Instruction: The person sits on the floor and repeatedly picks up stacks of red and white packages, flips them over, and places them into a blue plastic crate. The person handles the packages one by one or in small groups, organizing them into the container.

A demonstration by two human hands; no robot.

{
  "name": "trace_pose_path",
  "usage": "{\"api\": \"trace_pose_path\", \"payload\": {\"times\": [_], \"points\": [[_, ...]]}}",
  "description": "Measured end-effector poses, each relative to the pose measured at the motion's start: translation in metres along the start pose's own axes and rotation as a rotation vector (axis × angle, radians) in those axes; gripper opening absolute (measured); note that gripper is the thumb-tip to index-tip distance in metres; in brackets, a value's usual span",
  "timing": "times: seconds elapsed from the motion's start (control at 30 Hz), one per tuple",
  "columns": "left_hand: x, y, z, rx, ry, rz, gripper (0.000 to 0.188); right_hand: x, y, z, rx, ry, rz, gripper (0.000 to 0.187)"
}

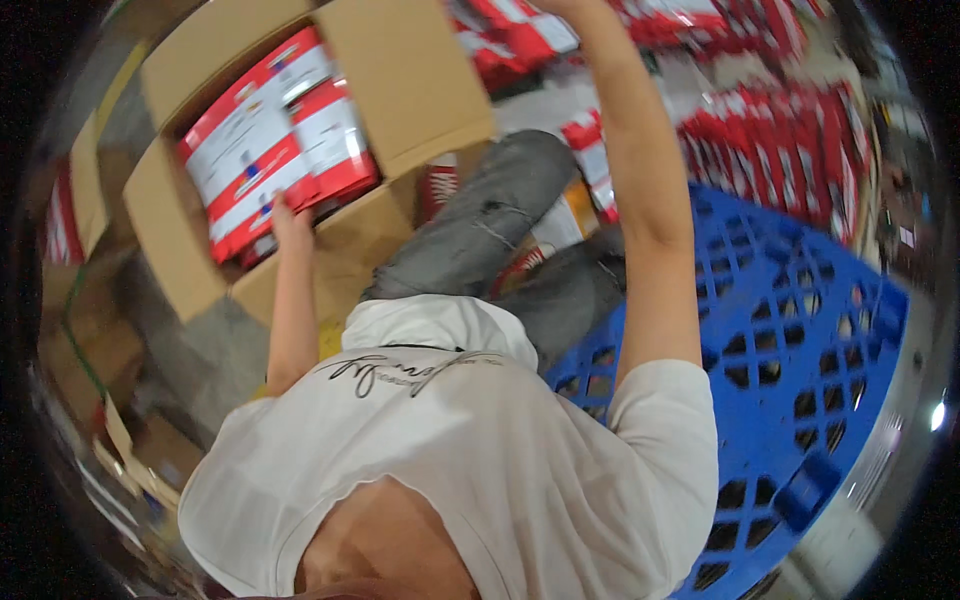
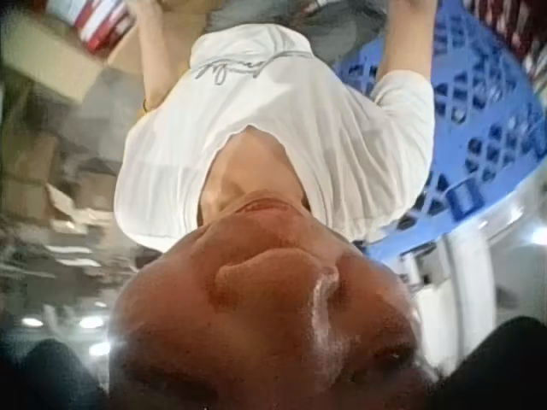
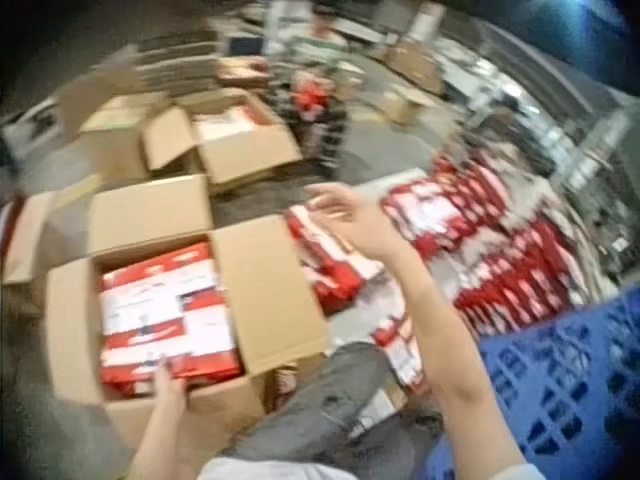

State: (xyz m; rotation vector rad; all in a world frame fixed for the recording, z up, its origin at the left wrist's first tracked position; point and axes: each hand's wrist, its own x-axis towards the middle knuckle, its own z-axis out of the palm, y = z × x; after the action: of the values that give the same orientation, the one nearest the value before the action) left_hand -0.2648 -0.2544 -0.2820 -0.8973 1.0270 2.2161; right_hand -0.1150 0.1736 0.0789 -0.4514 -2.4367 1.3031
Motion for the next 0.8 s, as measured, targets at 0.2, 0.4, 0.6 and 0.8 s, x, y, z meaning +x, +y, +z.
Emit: {"api": "trace_pose_path", "payload": {"times": [0.2,0.4,0.6,0.8], "points": [[0.012,0.023,0.008,0.439,-0.013,-0.177,0.044,-0.333,0.169,-0.226,-0.1,0.768,0.528,0.033],[-0.172,0.038,0.115,1.041,-0.013,0.377,0.046,-0.583,0.312,-0.146,0.23,0.954,1.309,0.036],[-0.276,-0.212,0.339,1.393,-1.387,0.469,0.038,-0.652,0.477,-0.055,0.316,1.014,1.438,0.081],[-0.133,-0.567,0.324,2.067,-1.575,0.326,0.06,-0.597,0.511,-0.035,0.516,1.133,1.326,0.081]]}}
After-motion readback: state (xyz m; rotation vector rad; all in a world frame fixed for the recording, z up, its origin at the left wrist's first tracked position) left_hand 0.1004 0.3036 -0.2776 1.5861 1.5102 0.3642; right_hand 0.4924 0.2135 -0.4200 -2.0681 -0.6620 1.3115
